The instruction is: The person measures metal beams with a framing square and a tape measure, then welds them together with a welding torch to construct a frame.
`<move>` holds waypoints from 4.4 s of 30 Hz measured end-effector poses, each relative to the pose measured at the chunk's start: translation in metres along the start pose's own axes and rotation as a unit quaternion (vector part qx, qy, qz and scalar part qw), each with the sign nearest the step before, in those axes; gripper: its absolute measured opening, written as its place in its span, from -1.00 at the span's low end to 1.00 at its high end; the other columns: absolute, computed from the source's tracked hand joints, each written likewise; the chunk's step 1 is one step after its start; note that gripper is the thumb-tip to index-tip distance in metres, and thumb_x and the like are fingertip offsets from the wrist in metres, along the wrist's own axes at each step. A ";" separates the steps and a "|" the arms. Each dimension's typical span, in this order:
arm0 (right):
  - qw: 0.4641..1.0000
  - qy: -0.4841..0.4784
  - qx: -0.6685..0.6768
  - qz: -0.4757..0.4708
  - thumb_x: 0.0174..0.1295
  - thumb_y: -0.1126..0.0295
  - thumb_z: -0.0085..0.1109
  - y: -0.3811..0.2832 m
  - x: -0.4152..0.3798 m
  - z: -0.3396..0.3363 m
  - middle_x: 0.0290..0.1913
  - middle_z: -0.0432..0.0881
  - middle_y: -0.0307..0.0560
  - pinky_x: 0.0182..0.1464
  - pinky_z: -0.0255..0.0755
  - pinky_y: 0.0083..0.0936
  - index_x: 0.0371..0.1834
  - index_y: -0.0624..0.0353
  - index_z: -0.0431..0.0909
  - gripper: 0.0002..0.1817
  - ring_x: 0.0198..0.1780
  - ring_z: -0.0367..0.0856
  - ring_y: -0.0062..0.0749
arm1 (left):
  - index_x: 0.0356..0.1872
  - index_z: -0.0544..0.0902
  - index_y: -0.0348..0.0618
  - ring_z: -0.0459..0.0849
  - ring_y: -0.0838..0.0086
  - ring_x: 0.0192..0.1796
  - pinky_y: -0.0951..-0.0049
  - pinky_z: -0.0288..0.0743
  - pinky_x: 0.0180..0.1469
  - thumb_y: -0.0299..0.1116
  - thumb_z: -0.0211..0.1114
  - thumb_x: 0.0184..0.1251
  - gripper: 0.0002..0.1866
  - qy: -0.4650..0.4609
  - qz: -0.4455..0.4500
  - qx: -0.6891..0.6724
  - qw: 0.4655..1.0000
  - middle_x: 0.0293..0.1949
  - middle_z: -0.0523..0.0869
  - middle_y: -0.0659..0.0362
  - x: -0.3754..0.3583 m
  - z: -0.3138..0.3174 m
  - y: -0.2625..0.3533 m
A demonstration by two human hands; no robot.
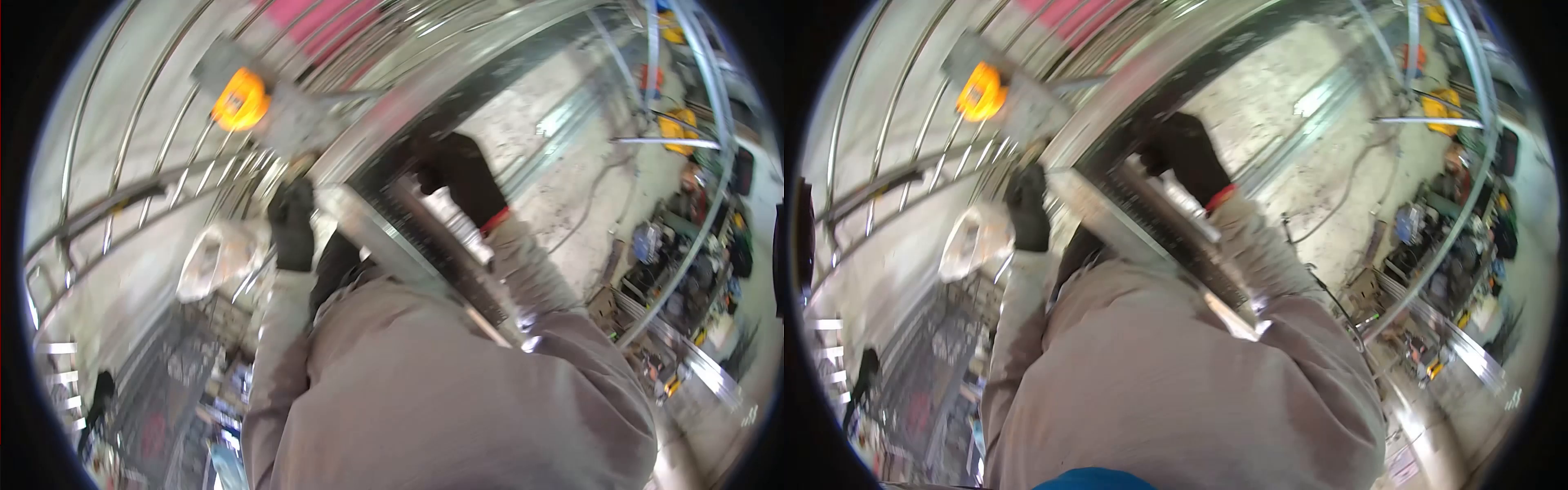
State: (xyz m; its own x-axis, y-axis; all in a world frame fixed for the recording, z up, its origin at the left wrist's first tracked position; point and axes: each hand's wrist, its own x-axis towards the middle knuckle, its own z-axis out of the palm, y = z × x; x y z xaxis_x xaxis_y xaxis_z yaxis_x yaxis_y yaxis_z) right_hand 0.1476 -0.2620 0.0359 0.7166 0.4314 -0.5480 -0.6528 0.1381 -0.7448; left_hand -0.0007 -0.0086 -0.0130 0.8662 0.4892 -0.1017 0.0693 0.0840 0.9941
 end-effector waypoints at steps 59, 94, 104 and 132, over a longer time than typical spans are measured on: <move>1.000 -0.012 -0.017 -0.012 0.49 0.27 0.22 0.005 0.000 -0.002 -0.49 0.68 -0.12 -0.46 0.54 -0.51 -0.25 0.29 0.72 -0.72 -0.49 0.68 -0.46 | -0.27 0.56 -0.17 0.40 0.66 -0.28 0.54 0.32 -0.23 -0.28 0.16 0.64 -0.77 0.020 -0.058 0.039 0.997 -0.36 0.46 0.36 -0.005 0.000 0.003; 0.999 -0.003 -0.032 -0.010 0.47 0.23 0.30 0.001 -0.001 0.001 -0.48 0.72 -0.09 -0.50 0.60 -0.48 -0.17 0.28 0.71 -0.72 -0.53 0.71 -0.40 | 0.24 0.53 -0.40 0.66 0.39 0.11 0.38 0.52 0.20 -0.27 0.05 0.69 -0.62 0.005 -0.062 0.019 0.998 0.10 0.70 0.06 -0.006 -0.007 -0.010; 0.998 0.006 -0.069 0.006 0.46 0.25 0.32 -0.002 0.000 0.002 -0.50 0.69 -0.11 -0.50 0.55 -0.48 -0.26 0.27 0.70 -0.73 -0.49 0.70 -0.43 | 0.17 0.60 -0.35 0.60 0.51 -0.05 0.48 0.48 0.00 -0.28 0.11 0.63 -0.66 0.018 -0.057 -0.035 0.998 -0.07 0.67 0.19 -0.004 0.005 0.002; 0.998 -0.051 0.004 -0.022 0.47 0.28 0.24 0.006 0.007 -0.009 -0.53 0.62 -0.08 -0.44 0.61 -0.37 -0.39 0.28 0.65 -0.69 -0.53 0.64 -0.35 | 0.16 0.64 -0.20 0.60 0.62 -0.23 0.63 0.42 -0.29 -0.23 0.13 0.63 -0.68 0.049 -0.092 -0.005 0.995 -0.05 0.75 0.21 0.006 -0.009 -0.006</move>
State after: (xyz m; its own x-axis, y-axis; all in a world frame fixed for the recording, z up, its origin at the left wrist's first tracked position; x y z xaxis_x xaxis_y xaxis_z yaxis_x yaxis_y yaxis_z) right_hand 0.1512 -0.2659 0.0241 0.7161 0.5133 -0.4730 -0.6238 0.1667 -0.7636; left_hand -0.0001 0.0015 -0.0196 0.7868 0.5470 -0.2859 0.2171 0.1883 0.9578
